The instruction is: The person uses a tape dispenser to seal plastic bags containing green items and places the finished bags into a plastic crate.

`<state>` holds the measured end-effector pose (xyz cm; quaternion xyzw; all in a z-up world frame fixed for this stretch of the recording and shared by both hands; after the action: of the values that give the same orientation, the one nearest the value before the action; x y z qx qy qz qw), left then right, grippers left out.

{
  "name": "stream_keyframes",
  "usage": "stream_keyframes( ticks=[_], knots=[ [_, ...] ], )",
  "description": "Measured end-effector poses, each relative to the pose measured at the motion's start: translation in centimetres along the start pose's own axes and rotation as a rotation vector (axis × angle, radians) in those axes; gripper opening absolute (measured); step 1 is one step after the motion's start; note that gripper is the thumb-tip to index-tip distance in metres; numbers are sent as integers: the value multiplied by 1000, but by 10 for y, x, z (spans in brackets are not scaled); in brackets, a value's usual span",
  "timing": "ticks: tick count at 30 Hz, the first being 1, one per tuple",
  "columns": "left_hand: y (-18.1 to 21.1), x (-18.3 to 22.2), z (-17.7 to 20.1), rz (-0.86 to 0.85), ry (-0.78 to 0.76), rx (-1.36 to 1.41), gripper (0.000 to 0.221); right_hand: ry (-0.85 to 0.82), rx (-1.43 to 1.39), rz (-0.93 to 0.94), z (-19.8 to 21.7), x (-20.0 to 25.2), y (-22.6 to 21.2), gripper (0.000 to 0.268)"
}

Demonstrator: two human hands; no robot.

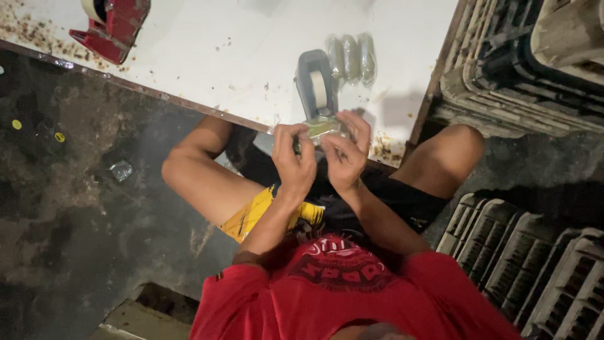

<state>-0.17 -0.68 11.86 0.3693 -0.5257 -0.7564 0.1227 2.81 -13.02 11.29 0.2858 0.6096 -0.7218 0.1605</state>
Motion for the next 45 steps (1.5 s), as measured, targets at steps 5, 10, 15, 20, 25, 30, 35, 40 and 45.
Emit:
stream_keyframes(
  ticks=[5, 10, 15, 20, 25, 30, 35, 40, 45],
  knots=[
    [4, -5, 1, -257, -69, -20, 17, -108, 16, -239, -1, -10, 22, 38],
    [2, -13, 3, -479, -177, 66, 23, -294, 19, -434, 6, -26, 38, 28],
    [-18, -13, 11, -121, -162, 113, 19, -641, 215, 157, 9, -34, -1, 51],
    [-25, 3, -7, -158, 162, 286, 16, -249, 80, -36, 8, -30, 4, 52],
    [-29, 40, -32, -361, -27, 268, 45, -113, -94, -365, 24, -4, 58, 53],
    [-116, 49, -52, -13, -392, -400, 122, 136, 72, -339, 77, -82, 201, 61],
    [-177, 42, -86, 73, -447, -344, 121, -299, 413, -521, 40, -104, 333, 48],
    [-180, -1, -92, 142, -453, -307, 117, -364, 476, -411, 12, -73, 313, 69],
    [-222, -65, -64, 576, -726, -214, 75, -422, 719, -493, 0, -85, 288, 91]
  ],
)
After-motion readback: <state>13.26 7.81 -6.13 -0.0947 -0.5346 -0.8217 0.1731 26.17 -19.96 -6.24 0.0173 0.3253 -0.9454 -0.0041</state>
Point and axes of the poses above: each hand's wrist, its own x-axis away from the middle knuckle, its own z-axis out of the back of the hand, y = z × x, the point moved 4 cm from there along -x, towards the middle knuckle, and after that the axes turned 9 degrees about y, right-handed, at the moved point
